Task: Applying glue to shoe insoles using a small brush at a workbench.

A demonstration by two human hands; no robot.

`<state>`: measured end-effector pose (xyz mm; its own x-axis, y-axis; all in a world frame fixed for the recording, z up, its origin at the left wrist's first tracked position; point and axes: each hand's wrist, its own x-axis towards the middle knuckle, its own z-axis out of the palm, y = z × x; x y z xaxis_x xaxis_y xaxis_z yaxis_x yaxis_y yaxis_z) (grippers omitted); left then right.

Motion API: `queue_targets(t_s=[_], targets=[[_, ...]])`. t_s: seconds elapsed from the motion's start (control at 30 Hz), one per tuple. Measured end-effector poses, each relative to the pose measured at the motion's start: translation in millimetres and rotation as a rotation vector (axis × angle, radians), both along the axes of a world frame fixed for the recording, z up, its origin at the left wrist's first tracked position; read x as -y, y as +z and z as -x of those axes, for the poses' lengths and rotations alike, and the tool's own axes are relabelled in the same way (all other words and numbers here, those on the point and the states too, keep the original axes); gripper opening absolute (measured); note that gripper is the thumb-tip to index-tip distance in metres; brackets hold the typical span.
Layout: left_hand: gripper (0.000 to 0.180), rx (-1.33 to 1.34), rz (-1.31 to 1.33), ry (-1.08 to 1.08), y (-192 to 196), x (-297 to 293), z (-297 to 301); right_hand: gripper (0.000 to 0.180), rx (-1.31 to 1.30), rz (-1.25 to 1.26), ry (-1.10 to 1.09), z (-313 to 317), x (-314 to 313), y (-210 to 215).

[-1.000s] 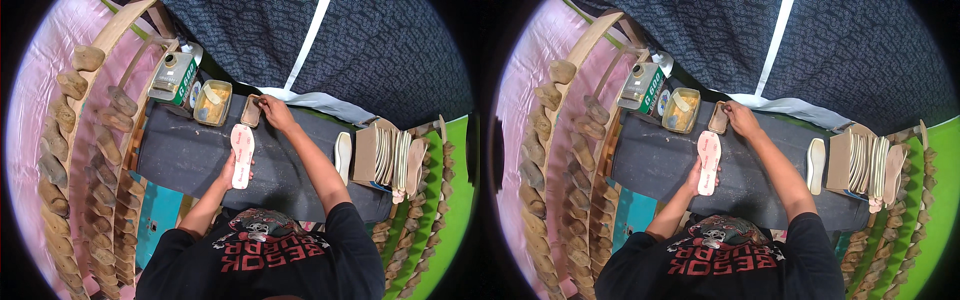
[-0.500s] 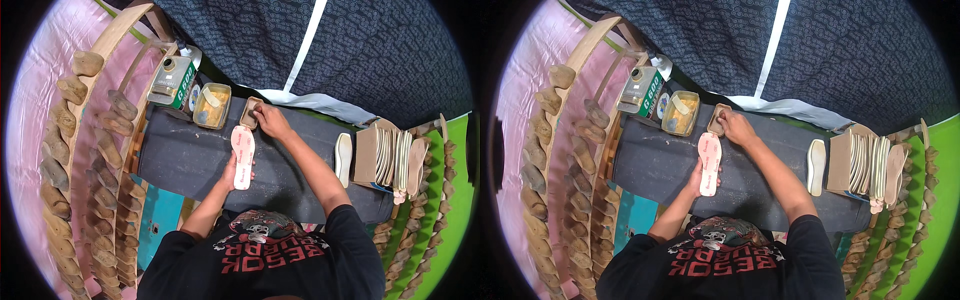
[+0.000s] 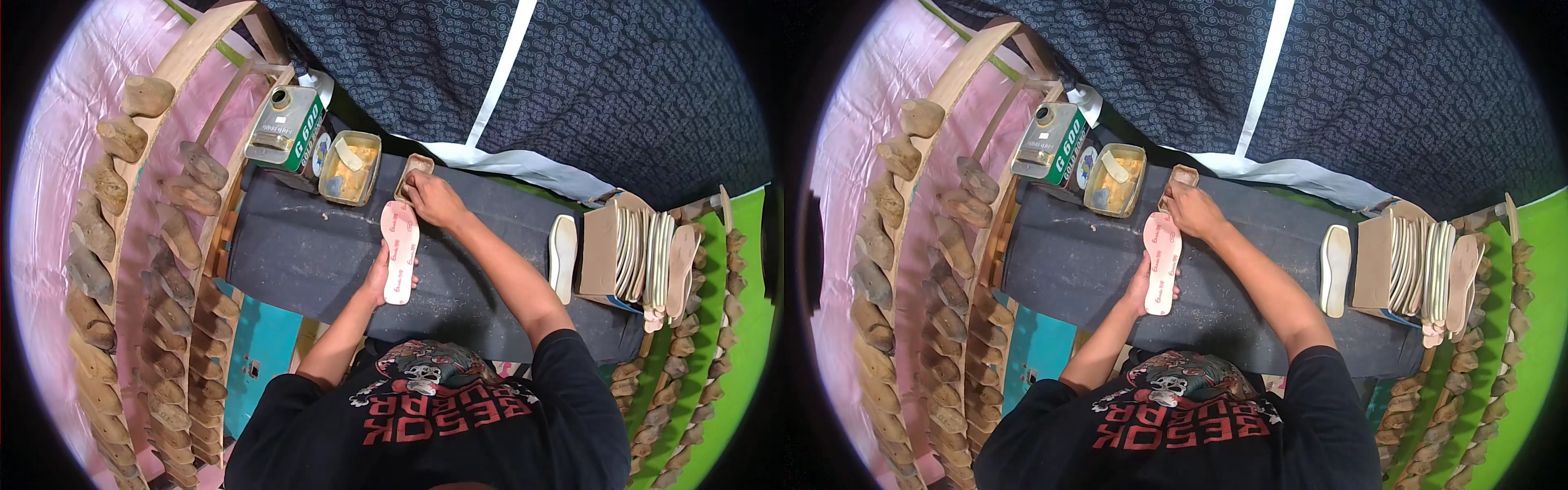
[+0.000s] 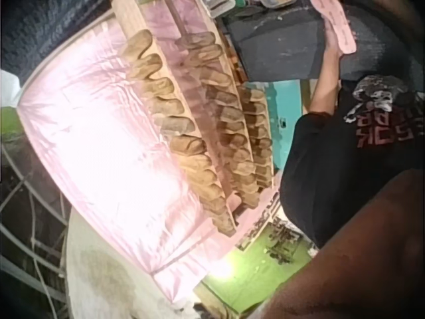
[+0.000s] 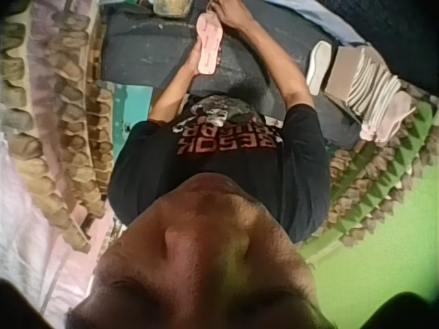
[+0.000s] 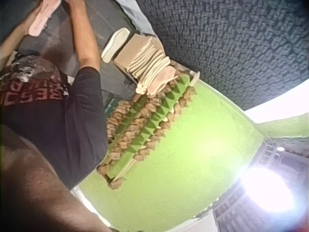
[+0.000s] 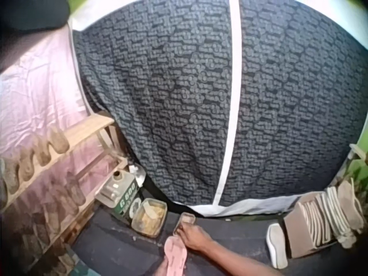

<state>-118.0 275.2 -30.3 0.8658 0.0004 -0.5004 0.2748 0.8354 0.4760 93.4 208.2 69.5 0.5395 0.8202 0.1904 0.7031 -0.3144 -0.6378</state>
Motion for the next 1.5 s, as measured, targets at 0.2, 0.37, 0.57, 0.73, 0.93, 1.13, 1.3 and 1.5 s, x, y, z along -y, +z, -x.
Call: queue_targets(t_s=[0.2,0.37,0.57,0.73,0.93,1.13,1.3,1.5], targets=[[0.077,0.009,-0.004,-0.046,-4,-6,2,0.027,0.000,0.028,-0.067,-21,-6,3],[0.077,0.024,0.011,-0.079,-4,-9,1,0.031,-0.184,0.028,-0.242,-37,-12,-8],[0.077,-0.006,-0.004,-0.092,-9,-12,2,0.030,-0.316,-0.040,-0.260,-36,-13,-7],[0.076,0.001,0.026,-0.091,-8,-13,3,0.029,-0.158,0.019,-0.076,-33,-11,4],[0.077,0.004,0.036,-0.065,-6,-12,4,0.022,0.013,-0.013,0.004,-36,-8,9],[0.078,-0.004,0.029,-0.097,0,-8,10,0.020,-0.018,-0.085,-0.076,-29,-1,7],[0.078,0.000,0.049,-0.076,-1,-8,15,0.022,-0.109,-0.017,-0.044,-23,15,-2],[0.078,-0.006,0.018,-0.091,4,-8,18,0.023,-0.058,-0.082,-0.133,-37,2,13]])
